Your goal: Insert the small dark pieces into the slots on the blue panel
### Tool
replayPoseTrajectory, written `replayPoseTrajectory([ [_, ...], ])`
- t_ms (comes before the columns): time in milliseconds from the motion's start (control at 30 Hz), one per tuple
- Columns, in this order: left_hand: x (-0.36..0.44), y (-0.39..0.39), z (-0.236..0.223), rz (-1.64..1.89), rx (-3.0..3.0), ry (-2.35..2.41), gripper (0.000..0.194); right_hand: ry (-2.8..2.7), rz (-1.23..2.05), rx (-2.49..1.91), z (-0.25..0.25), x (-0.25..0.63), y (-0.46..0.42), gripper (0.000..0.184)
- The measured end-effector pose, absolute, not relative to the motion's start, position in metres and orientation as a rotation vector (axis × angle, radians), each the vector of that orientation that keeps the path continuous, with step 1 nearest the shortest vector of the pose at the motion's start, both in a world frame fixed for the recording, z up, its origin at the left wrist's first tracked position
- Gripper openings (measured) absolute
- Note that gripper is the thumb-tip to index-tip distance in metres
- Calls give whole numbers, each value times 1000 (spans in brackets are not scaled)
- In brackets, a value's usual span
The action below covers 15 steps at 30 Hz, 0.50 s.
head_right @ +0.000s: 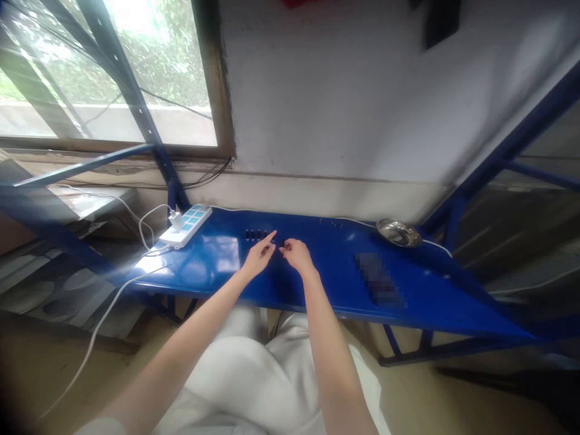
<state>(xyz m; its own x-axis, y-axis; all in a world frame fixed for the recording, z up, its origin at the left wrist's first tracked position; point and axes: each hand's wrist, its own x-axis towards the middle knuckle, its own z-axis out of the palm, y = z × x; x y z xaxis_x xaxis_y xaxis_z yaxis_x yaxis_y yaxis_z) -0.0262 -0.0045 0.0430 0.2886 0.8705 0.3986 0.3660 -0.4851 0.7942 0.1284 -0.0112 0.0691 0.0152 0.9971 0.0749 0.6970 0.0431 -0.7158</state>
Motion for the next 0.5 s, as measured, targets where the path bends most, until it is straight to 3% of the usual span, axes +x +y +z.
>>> replayPoseTrajectory([
  [233,-21,-14,63,1106,2176,1132,29,-1828,485,-1661,71,123,-32,16],
  [500,-21,-18,71,1239,2113,1093,19,-1819,558,-1509,87,122,-46,21],
])
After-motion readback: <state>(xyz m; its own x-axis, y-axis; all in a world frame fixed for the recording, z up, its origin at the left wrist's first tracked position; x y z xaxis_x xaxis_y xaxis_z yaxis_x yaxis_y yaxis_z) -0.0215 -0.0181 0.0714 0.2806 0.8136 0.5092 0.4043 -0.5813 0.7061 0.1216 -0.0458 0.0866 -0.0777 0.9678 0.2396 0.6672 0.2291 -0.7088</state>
